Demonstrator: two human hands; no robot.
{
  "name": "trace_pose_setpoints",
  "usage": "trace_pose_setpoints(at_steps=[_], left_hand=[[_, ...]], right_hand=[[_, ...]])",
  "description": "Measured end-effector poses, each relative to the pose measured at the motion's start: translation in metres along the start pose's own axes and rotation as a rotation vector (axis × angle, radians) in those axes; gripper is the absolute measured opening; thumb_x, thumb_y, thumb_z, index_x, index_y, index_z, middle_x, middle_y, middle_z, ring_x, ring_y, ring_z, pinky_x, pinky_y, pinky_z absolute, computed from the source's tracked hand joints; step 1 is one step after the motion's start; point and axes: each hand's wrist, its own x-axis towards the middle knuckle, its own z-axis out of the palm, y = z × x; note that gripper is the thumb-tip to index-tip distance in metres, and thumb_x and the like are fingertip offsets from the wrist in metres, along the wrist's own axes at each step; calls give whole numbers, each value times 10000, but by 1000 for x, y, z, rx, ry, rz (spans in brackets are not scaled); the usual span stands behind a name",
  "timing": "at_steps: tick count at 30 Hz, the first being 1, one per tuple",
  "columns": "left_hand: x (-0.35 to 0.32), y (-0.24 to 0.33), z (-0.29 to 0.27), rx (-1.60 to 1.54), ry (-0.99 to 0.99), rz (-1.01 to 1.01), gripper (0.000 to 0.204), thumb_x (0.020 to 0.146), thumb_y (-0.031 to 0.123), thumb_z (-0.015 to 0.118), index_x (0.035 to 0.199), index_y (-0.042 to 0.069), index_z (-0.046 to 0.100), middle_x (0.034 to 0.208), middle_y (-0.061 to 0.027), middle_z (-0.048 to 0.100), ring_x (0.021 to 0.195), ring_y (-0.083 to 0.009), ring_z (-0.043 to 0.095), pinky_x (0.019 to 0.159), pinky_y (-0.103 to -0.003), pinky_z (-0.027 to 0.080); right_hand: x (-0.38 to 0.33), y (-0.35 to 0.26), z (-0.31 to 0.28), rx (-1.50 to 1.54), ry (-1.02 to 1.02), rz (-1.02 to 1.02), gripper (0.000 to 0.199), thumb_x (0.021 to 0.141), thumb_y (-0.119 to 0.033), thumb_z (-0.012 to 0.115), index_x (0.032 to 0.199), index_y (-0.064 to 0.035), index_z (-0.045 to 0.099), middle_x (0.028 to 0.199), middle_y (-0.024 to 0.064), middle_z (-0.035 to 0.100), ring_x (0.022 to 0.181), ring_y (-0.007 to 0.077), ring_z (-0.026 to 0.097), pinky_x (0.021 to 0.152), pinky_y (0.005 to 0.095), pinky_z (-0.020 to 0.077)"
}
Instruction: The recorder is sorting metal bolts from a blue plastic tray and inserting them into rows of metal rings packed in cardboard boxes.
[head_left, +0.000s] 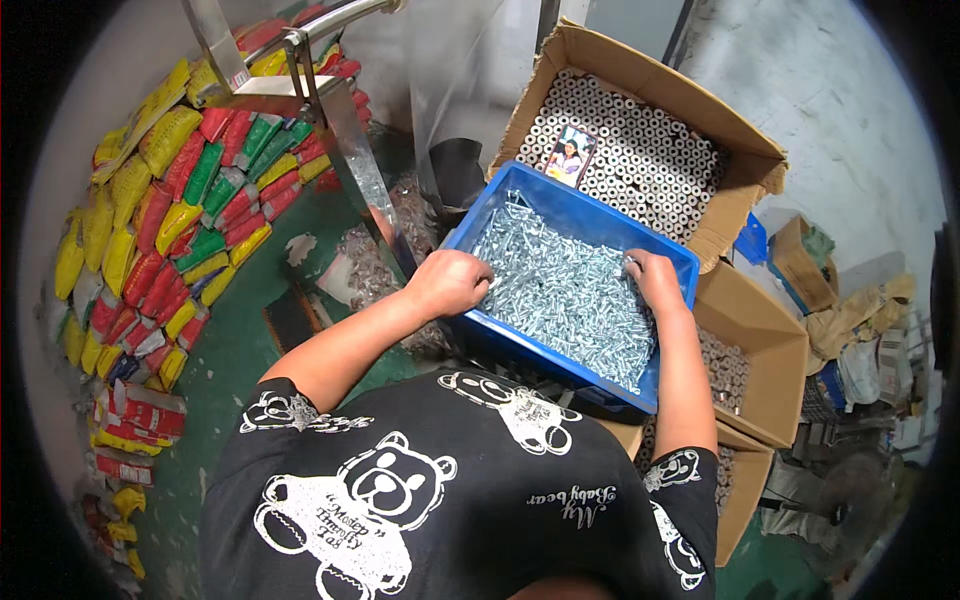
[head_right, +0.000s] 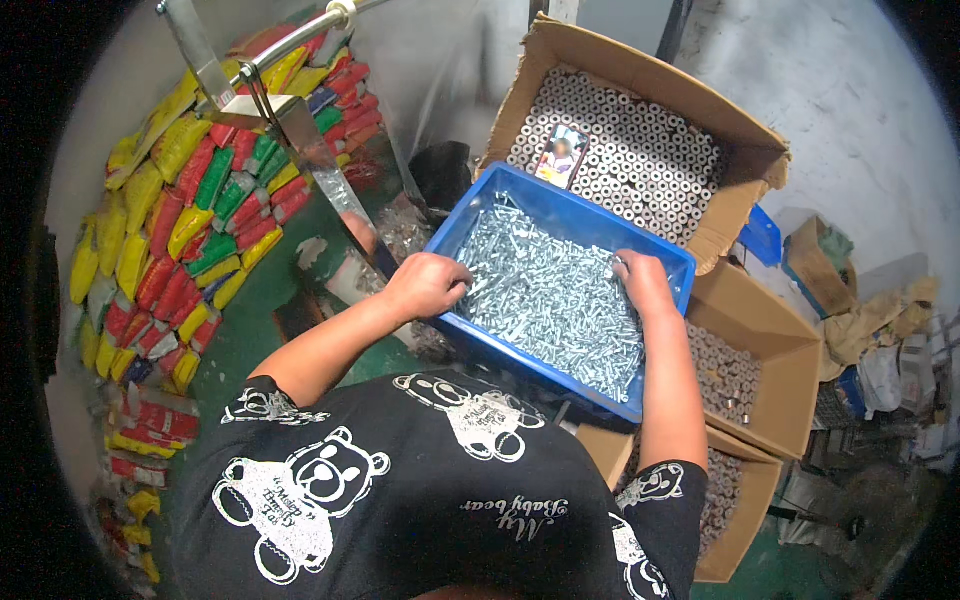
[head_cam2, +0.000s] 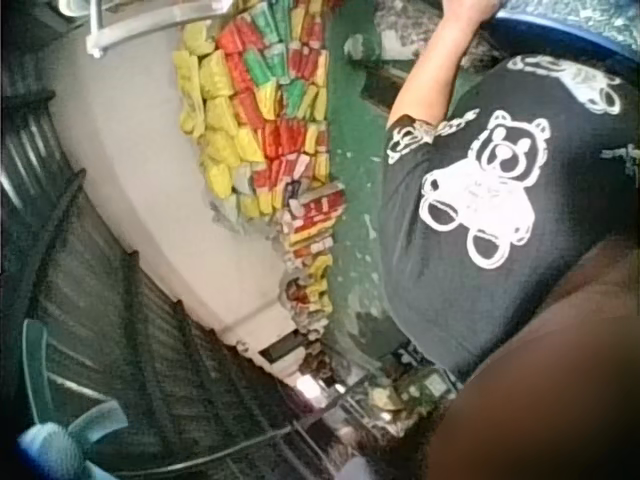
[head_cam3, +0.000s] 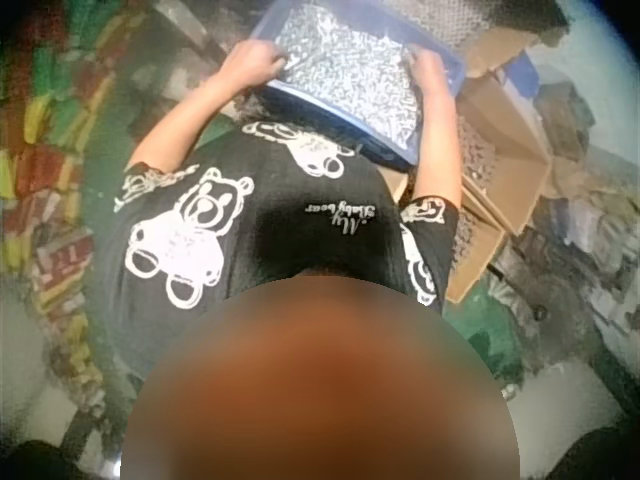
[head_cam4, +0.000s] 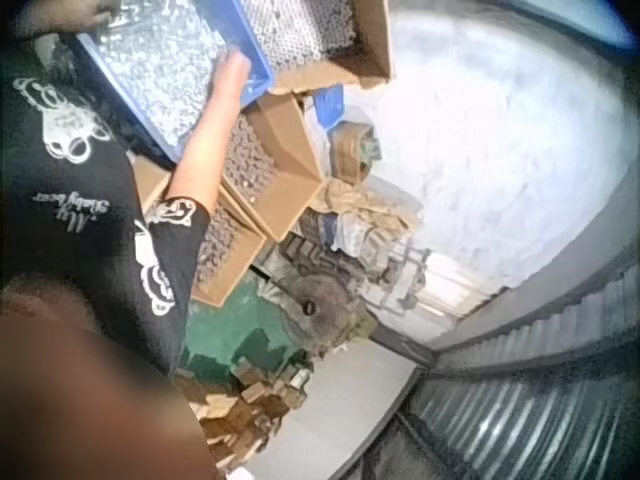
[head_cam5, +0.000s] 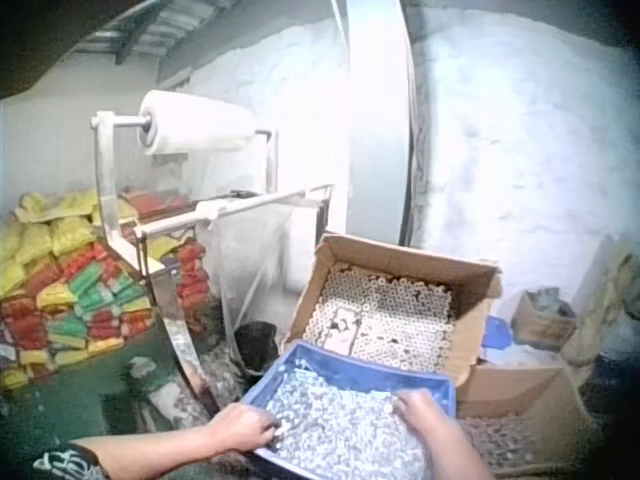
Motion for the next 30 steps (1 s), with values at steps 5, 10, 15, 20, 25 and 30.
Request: trace_pose_setpoints(at_steps=[5,10,15,20,25,30], left_hand=[[3,-4,2,-14,1,9,182,789,191,588,848,70,711,816,-157,684,806,-354,662,730,-475,528],[1,-10,8,-89,62,83,146,781,183,598,765,59,674,735,-172,662,724,-371,655,679,-491,525],[0,-14,8,-167,93,146,146,781,163,602,729,34,646,708,-181,649,698,-378,653,674,-498,527],[-2,-15,6,-231,131,190,137,785,140,600,711,31,635,696,-180,647,683,-377,652,659,-487,530],[-5,-19,4,-283,108,199,123,790,137,597,738,35,640,702,-174,650,683,-372,656,652,-486,531],[-4,-21,6,-277,98,207,120,793,143,593,755,38,639,716,-166,653,669,-371,654,638,-481,533]], right_hand=[[-2,4,7,26,147,74,343,823,-168,721,1133,-31,671,993,249,676,957,424,647,851,444,511],[12,-13,2,847,210,505,178,926,-167,617,1013,-25,681,802,70,673,565,82,522,417,238,357],[64,-59,30,995,-49,700,195,925,-206,616,1042,-53,646,797,49,603,516,128,483,452,249,383],[93,-126,118,-187,-181,189,252,901,-265,616,946,-24,676,919,216,693,891,398,663,774,469,512],[91,-128,110,-270,-265,74,270,911,-269,597,915,-4,648,924,239,679,914,427,646,783,496,501],[102,-160,69,352,-95,263,300,938,-270,586,807,0,585,640,141,588,577,250,570,588,403,458]])
